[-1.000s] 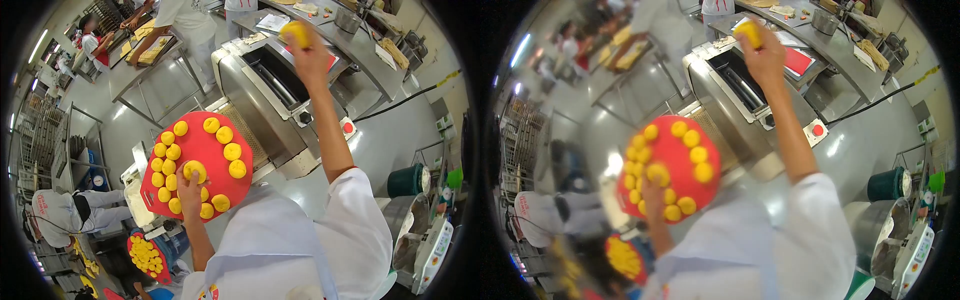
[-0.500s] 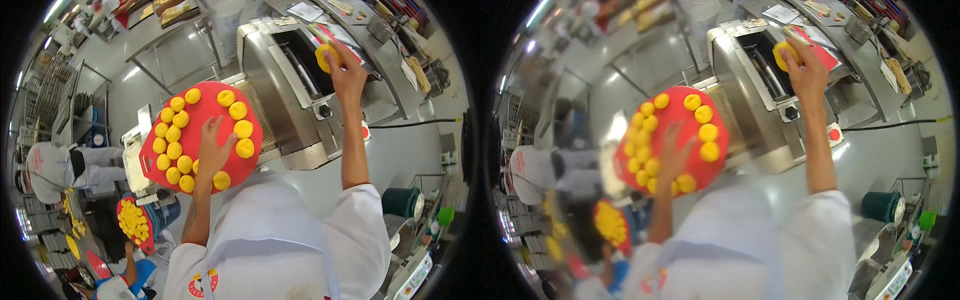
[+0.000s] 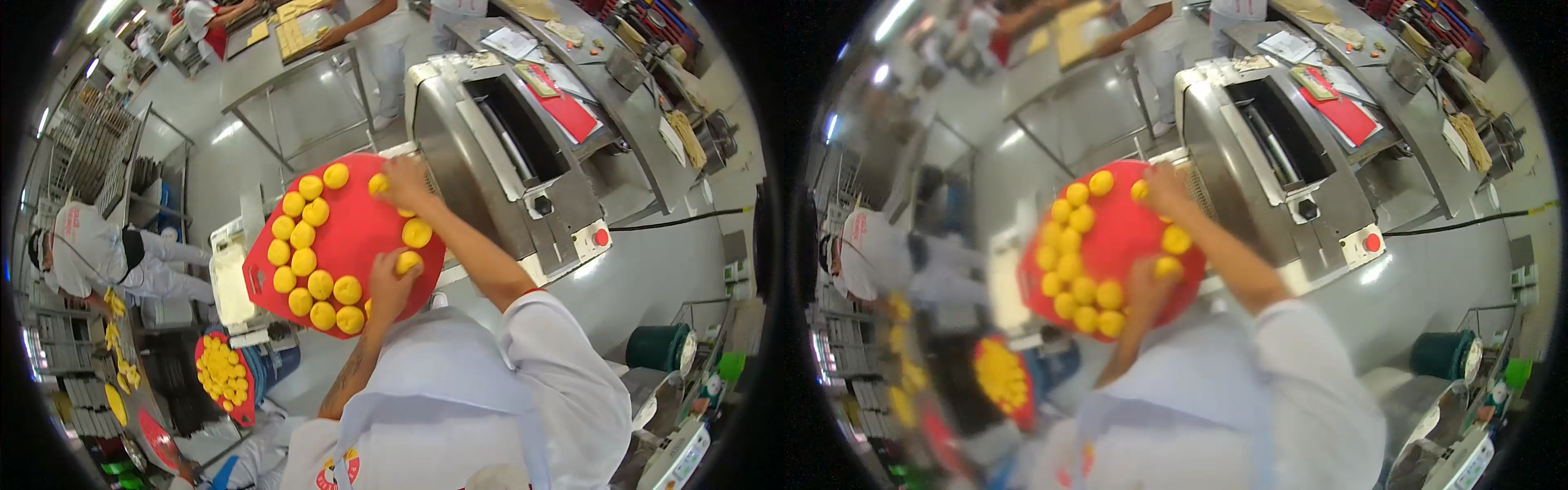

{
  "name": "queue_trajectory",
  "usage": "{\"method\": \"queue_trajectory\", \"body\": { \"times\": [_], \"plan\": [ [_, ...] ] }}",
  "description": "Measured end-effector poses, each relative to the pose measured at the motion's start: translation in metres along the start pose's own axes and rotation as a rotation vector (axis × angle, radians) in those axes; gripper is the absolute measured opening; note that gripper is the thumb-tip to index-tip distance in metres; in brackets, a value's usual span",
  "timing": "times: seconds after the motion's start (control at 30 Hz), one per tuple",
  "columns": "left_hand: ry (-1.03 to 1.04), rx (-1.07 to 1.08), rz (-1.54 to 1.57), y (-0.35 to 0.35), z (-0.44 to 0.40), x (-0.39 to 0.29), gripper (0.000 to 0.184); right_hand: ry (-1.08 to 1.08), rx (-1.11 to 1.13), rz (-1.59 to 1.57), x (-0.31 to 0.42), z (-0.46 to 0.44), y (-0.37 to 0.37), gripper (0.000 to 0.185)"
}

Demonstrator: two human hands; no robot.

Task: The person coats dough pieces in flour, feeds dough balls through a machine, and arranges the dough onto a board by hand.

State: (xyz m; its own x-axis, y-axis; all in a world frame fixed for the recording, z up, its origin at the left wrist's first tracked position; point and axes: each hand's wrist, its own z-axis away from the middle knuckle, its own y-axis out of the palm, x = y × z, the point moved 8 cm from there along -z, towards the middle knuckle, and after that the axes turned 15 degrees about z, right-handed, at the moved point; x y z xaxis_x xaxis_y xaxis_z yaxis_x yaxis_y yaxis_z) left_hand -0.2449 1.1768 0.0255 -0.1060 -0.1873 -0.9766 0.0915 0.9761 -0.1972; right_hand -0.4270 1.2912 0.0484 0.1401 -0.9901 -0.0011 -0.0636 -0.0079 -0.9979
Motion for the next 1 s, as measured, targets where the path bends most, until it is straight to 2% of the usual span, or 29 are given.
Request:
{"method": "queue_trajectory", "body": {
  "times": [0.07, 0.1, 0.13, 0.17, 0.23, 0.27, 0.3, 0.33, 0.37, 0.4, 0.47, 0.5, 0.53, 0.57, 0.6, 0.67, 0.7, 0.73, 0.77, 0.8, 0.87, 0.97, 1.0],
  "plan": [
    [-0.141, -0.117, 0.308, -0.024, -0.007, 0.018, 0.04, -0.15, -0.11, -0.472, 0.011, -0.004, 0.027, 0.072],
    [-0.252, -0.206, 0.515, -0.04, -0.01, 0.03, 0.032, -0.085, -0.173, -0.554, -0.005, 0.013, -0.002, 0.07],
    [-0.253, -0.269, 0.844, -0.05, -0.013, 0.054, 0.027, -0.026, -0.243, -0.64, -0.014, 0.035, -0.068, 0.068],
    [-0.32, -0.258, 1.194, -0.051, -0.02, 0.047, 0.027, 0.023, -0.315, -0.727, -0.023, 0.048, -0.124, 0.065],
    [-0.222, -0.309, 1.065, -0.061, -0.031, 0.01, 0.03, 0.134, -0.758, -0.536, -0.077, 0.077, -0.203, 0.055],
    [-0.173, -0.336, 0.998, -0.067, -0.036, -0.008, 0.031, 0.204, -0.883, -0.53, -0.112, 0.086, -0.226, 0.049],
    [-0.215, -0.322, 0.95, -0.066, -0.042, -0.018, 0.035, 0.277, -1.008, -0.522, -0.148, 0.093, -0.244, 0.044],
    [-0.217, -0.274, 0.979, -0.061, -0.048, -0.03, 0.039, 0.391, -1.073, -0.494, -0.177, 0.096, -0.253, 0.049],
    [-0.222, -0.227, 1.008, -0.054, -0.053, -0.04, 0.042, 0.361, -0.988, -0.466, -0.205, 0.082, -0.247, 0.053],
    [-0.229, -0.179, 1.039, -0.047, -0.058, -0.052, 0.046, 0.358, -0.895, -0.242, -0.213, 0.08, -0.234, 0.055],
    [0.029, -0.003, 0.543, -0.034, -0.072, -0.099, 0.056, 0.351, -0.695, 0.19, -0.22, 0.073, -0.202, 0.059],
    [0.161, 0.077, 0.304, -0.019, -0.079, -0.124, 0.062, 0.303, -0.565, -0.203, -0.198, 0.086, -0.206, 0.065],
    [0.184, 0.118, 0.301, 0.0, -0.084, -0.143, 0.067, 0.281, -0.367, -0.517, -0.167, 0.095, -0.191, 0.064],
    [0.198, 0.167, 0.292, 0.02, -0.086, -0.162, 0.071, 0.131, -0.145, -0.822, -0.122, 0.105, -0.178, 0.058],
    [0.216, 0.221, 0.279, 0.035, -0.09, -0.176, 0.076, -0.027, -0.066, -0.973, -0.086, 0.117, -0.181, 0.052],
    [0.393, 0.243, 0.135, 0.05, -0.096, -0.2, 0.079, 0.034, -0.336, -0.728, -0.094, 0.127, -0.21, 0.043],
    [0.484, 0.25, 0.068, 0.057, -0.095, -0.209, 0.081, 0.11, -0.573, -0.656, -0.118, 0.133, -0.225, 0.041],
    [0.407, 0.181, -0.053, 0.054, -0.107, -0.182, 0.082, 0.183, -0.81, -0.57, -0.148, 0.138, -0.241, 0.038],
    [0.334, 0.111, -0.173, 0.046, -0.127, -0.131, 0.083, 0.254, -0.875, -0.573, -0.175, 0.143, -0.254, 0.037],
    [0.256, 0.041, -0.294, 0.037, -0.144, -0.08, 0.084, 0.363, -0.931, -0.408, -0.196, 0.148, -0.26, 0.037],
    [0.049, 0.13, -0.694, 0.034, -0.155, 0.008, 0.074, 0.405, -0.621, -0.389, -0.23, 0.133, -0.221, 0.039],
    [0.007, 0.363, -0.349, 0.041, -0.154, 0.017, 0.058, 0.344, -0.77, 0.176, -0.231, 0.154, -0.194, 0.038],
    [-0.047, 0.337, -0.197, 0.042, -0.154, 0.018, 0.054, 0.407, -0.684, -0.069, -0.232, 0.154, -0.185, 0.04]
  ]
}}
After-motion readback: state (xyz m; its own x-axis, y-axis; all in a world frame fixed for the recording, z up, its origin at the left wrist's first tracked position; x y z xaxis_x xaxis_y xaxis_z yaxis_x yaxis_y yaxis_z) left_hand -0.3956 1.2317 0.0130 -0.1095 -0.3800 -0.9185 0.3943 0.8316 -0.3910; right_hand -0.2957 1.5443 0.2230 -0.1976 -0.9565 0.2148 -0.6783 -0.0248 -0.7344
